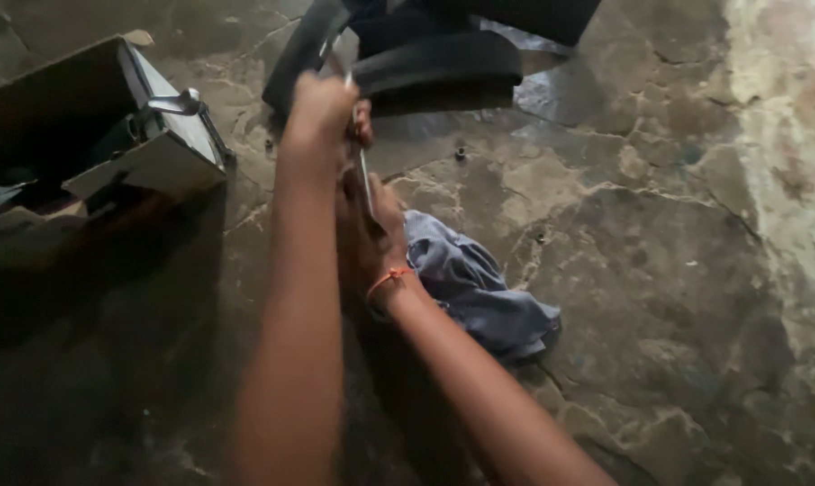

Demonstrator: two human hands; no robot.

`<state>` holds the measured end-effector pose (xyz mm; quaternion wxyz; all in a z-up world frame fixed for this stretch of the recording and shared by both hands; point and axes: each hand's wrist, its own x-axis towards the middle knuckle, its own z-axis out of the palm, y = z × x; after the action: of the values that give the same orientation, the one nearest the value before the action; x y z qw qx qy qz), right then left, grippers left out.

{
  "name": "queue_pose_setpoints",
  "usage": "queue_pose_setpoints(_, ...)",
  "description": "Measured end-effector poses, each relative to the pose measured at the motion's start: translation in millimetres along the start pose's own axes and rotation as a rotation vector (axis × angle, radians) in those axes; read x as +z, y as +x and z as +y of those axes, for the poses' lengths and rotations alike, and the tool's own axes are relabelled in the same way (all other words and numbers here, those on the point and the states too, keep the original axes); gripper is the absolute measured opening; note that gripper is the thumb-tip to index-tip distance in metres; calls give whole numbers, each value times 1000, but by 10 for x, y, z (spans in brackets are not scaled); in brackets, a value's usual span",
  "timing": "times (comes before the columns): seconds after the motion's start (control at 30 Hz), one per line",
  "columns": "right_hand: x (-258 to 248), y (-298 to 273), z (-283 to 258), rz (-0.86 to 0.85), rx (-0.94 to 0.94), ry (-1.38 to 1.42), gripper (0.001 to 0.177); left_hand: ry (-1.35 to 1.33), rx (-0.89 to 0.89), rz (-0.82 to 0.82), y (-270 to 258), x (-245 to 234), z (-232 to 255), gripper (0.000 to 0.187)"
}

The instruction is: The person cleans a bicycle tube with a cloth, applies adhesive from a tube, and works with small metal parts and a socket tool on a rough floor.

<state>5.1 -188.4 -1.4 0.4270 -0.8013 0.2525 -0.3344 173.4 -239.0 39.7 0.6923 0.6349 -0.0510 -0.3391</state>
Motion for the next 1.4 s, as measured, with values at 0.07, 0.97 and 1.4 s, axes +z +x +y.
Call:
queue_pose_setpoints(0.07, -72, -45, 22, 44, -202, -237, 20, -248, -101, 24, -280, -223, -222, 9)
queue_pose_setpoints(0.97, -958, -364, 204, 7, 675, 1227, 11, -1462, 398, 407, -1568, -772, -1823, 18)
queue_pose_setpoints(1.4, -1033, -603, 41, -8, 462, 83, 31, -1240, 216, -125, -1965, -267, -1590, 28)
